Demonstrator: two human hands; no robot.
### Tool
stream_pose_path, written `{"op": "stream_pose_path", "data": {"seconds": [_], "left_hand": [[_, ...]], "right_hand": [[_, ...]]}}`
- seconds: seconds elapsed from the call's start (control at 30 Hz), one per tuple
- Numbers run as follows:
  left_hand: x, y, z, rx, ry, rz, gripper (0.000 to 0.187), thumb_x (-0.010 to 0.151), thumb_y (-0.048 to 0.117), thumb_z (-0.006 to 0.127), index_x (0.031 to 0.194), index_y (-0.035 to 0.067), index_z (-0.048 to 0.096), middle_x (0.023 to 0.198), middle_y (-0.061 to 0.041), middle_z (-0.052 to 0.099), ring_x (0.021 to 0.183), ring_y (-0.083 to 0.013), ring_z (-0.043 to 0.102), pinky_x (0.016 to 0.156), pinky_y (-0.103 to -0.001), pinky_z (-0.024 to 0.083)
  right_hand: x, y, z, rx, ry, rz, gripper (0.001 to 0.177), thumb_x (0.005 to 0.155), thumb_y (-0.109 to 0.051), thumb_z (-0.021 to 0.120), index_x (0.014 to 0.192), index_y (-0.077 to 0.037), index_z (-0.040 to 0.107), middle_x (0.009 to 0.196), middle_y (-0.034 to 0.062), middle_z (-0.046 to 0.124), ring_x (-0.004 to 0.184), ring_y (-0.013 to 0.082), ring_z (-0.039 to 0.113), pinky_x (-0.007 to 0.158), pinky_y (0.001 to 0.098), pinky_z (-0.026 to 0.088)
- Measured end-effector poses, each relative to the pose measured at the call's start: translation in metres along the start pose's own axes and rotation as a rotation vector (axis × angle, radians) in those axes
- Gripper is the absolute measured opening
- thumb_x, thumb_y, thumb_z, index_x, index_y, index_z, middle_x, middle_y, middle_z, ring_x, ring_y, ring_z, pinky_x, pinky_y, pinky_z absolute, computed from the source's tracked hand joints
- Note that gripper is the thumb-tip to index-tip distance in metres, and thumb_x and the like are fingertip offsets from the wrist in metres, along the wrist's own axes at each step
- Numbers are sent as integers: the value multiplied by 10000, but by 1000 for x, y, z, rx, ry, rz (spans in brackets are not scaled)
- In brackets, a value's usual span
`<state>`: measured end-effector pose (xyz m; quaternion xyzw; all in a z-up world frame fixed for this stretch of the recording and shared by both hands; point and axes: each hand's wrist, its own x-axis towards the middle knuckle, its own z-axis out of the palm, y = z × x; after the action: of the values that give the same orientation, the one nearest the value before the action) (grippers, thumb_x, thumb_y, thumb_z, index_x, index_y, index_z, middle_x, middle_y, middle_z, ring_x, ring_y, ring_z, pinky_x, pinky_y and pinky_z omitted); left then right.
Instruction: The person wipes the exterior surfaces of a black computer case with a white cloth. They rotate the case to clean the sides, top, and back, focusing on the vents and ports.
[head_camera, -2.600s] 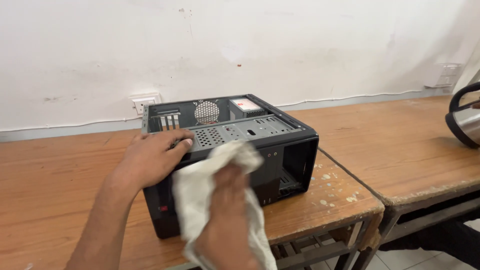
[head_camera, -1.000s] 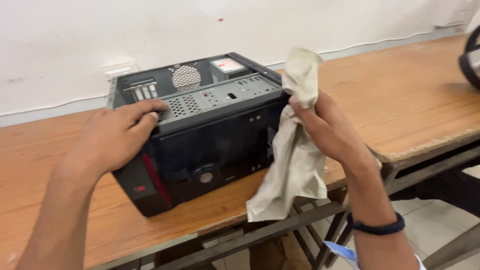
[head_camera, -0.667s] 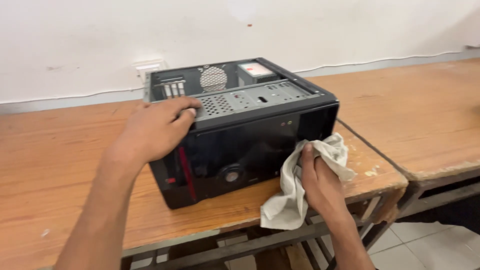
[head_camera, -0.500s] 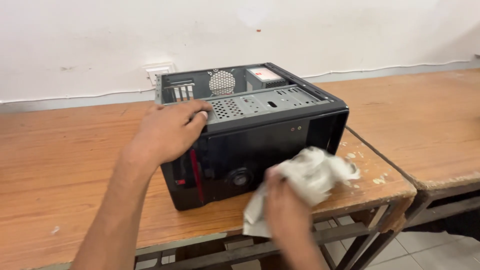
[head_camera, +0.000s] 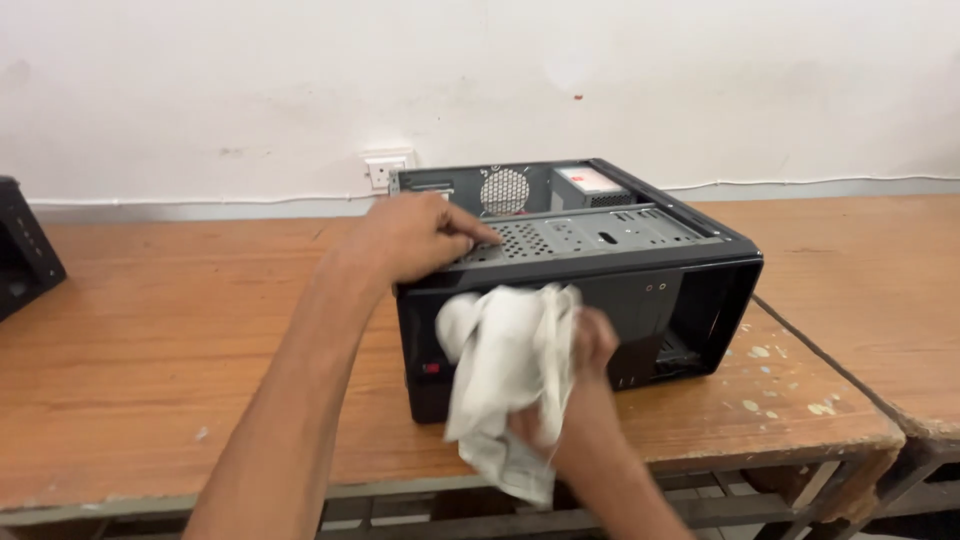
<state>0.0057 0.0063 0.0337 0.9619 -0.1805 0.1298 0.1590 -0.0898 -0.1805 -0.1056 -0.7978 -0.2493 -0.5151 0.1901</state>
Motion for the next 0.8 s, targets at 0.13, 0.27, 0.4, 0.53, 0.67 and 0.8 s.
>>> {"op": "stream_pose_path", "data": {"seconds": [0.13,0.27,0.4,0.53,0.67,0.8], "left_hand": [[9,-15,12,-190,33,31,274,867,244,672,1085,333,812,976,-7,813,859,-178,741,807,-311,578],[6,-26,18,-572,45,169,224,826,150,726,1019,193,832,959,20,823,850,-93,743,823,-284,596],[4,-21,17,-560,46,131,223,837,114,712,1010,179,837,941,24,820,830,-82,722,780,-281,581],[23,-44,29,-691,21,155,230,883,98,664,1040,155,822,933,9,812,822,-75,705,754,-276,569],[24,-45,36,-690,21,115,205,915,133,670,1076,131,798,894,2,778,770,-88,667,721,-292,560],[8,-26,23,-548,75,198,210,928,129,655,1076,126,804,891,-4,796,795,-84,673,756,-277,555]], "right_hand": [[42,35,1,-4,36,-174,370,772,-343,739,1035,-84,727,1141,147,614,1077,345,529,980,482,303],[16,22,42,-86,-82,-370,259,736,-263,752,861,-38,725,1089,128,660,1072,289,555,978,490,310],[-5,24,44,-137,-123,-659,146,805,-221,740,899,-109,735,1125,96,681,1143,254,549,1090,465,319],[21,41,35,-221,-163,-649,94,885,-227,732,945,-156,748,1235,103,655,1274,268,480,1117,515,251],[53,20,15,-165,4,-367,370,972,-440,681,1096,-102,766,1416,238,513,1394,433,337,1149,621,169],[3,32,34,-380,-401,-353,437,777,-445,653,1052,-124,763,1455,234,482,1421,424,327,1146,632,98]]}}
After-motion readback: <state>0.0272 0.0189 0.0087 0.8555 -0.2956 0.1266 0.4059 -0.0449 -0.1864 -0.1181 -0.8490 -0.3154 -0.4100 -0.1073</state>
